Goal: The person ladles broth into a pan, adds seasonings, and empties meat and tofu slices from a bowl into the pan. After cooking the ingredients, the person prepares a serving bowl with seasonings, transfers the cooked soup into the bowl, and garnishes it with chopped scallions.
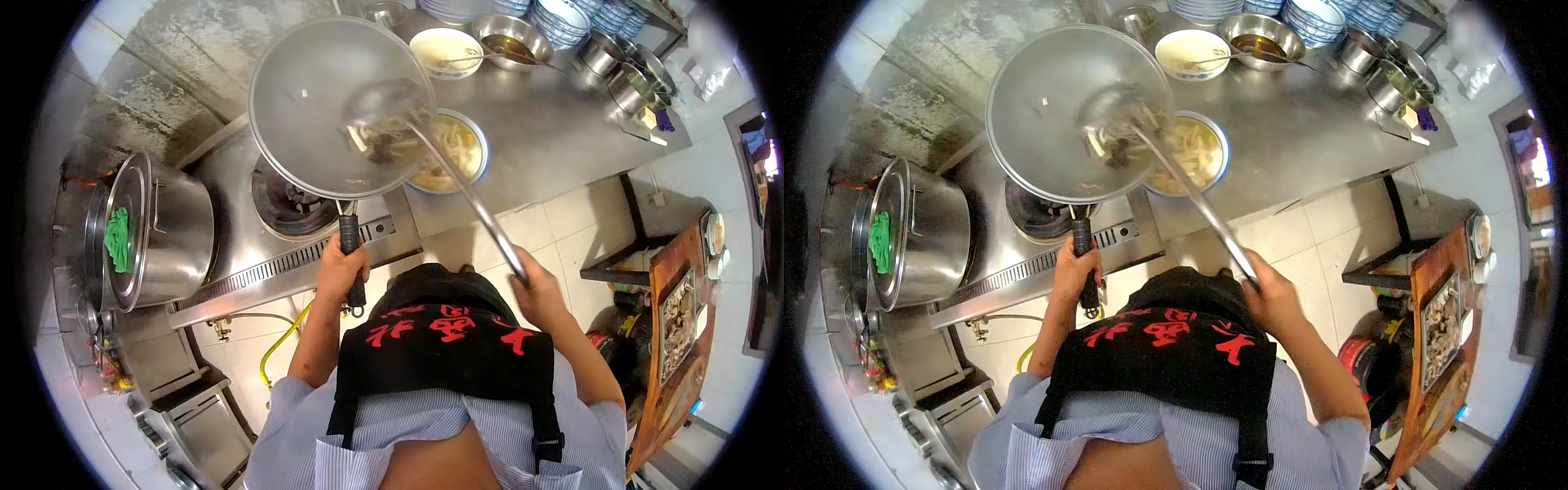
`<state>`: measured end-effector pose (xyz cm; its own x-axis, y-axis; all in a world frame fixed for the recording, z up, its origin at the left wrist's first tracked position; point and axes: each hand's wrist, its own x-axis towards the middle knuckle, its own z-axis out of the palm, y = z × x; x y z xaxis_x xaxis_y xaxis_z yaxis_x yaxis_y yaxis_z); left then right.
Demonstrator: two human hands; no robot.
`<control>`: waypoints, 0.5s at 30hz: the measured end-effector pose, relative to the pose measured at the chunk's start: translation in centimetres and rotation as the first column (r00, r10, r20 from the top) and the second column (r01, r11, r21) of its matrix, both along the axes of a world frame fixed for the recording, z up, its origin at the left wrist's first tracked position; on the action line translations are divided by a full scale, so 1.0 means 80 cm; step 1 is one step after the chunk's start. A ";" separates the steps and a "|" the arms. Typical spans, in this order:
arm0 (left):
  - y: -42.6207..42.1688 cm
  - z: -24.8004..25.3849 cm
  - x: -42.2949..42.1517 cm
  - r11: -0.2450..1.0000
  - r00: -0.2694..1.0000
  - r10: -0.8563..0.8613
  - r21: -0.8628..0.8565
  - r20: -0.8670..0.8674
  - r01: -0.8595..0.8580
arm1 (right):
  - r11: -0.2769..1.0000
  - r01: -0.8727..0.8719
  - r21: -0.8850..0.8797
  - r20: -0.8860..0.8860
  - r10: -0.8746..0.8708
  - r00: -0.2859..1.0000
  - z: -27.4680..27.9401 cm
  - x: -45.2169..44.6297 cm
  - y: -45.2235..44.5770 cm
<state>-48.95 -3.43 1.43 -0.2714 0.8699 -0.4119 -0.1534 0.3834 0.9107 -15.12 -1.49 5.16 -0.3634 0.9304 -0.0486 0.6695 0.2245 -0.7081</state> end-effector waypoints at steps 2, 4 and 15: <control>-0.001 0.003 0.000 1.000 1.000 -0.014 0.013 0.015 0.014 | 0.988 -0.130 0.081 -0.179 0.143 0.973 -0.015 -0.050 0.030; -0.003 0.009 0.002 1.000 0.999 -0.012 0.027 0.034 0.011 | 0.982 -0.166 -0.091 -0.244 0.139 0.960 -0.016 -0.095 0.048; -0.001 0.008 0.004 0.999 0.999 -0.035 0.027 0.027 0.034 | 0.994 -0.072 -0.086 0.298 0.094 0.950 -0.016 0.013 0.026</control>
